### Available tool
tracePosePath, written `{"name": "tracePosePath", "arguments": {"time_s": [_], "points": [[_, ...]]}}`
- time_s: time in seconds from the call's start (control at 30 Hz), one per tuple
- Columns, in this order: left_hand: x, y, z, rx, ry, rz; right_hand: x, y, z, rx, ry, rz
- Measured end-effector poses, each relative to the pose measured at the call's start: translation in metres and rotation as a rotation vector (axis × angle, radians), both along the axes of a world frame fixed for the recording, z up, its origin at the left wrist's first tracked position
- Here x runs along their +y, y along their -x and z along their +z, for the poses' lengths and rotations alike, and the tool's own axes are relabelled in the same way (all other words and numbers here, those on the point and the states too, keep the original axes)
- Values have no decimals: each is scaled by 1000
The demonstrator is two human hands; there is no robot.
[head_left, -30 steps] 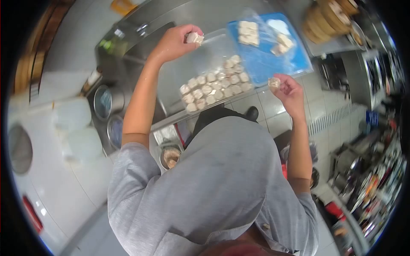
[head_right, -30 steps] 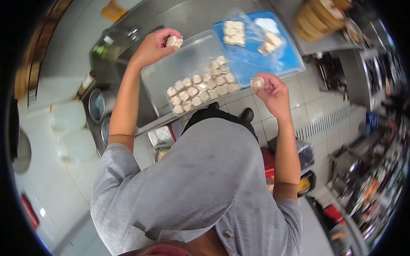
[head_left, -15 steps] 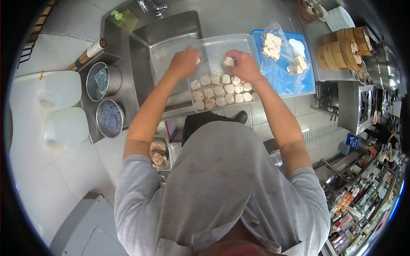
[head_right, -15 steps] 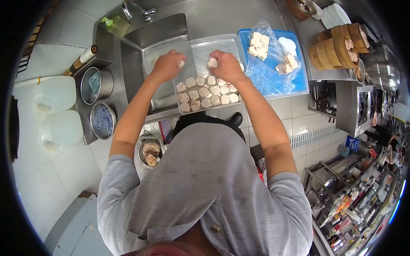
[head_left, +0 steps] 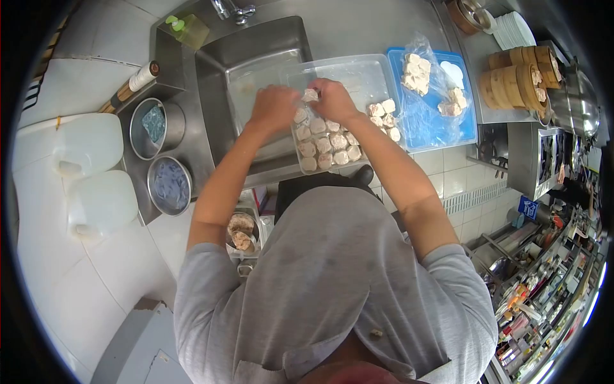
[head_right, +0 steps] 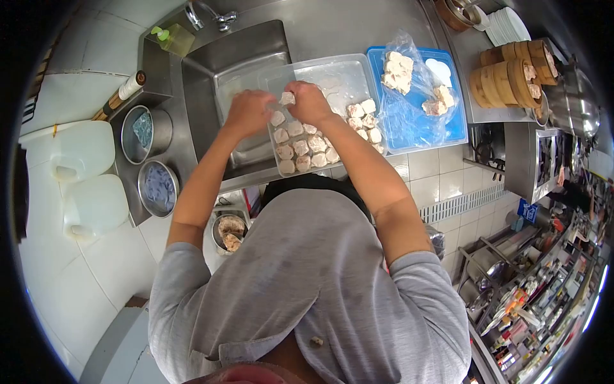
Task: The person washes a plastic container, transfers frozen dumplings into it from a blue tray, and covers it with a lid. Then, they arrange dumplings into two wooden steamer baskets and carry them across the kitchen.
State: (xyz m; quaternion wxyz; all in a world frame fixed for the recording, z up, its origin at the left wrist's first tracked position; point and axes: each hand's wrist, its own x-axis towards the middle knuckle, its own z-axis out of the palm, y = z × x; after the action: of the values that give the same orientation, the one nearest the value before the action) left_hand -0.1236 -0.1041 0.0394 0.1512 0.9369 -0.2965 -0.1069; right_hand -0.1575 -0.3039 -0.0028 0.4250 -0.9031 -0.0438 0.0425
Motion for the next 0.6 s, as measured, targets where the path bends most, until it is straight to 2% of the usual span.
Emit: {"name": "tracePosePath", "arguments": {"time_s": [0.07,0.13,0.23,0.33,0.4,0.5,0.57,0.6], "points": [[17,-6,-10,33,147,169,4,-1,11,66,-24,27],[29,-6,-14,122,204,306,10,-1,4,-12,-53,33],[37,-12,-39,404,288,336,18,-2,2,-36,-72,36],[35,-11,-50,433,380,352,24,-4,-2,-21,-100,21],[39,-12,-53,359,328,343,23,-3,-6,-17,-122,33],[32,-10,-41,322,250,316,16,2,-17,-201,-145,7],[25,-2,-25,131,229,277,-5,24,5,-274,-173,-57],[15,-1,-12,145,280,252,-15,37,29,-269,-202,-97]]}}
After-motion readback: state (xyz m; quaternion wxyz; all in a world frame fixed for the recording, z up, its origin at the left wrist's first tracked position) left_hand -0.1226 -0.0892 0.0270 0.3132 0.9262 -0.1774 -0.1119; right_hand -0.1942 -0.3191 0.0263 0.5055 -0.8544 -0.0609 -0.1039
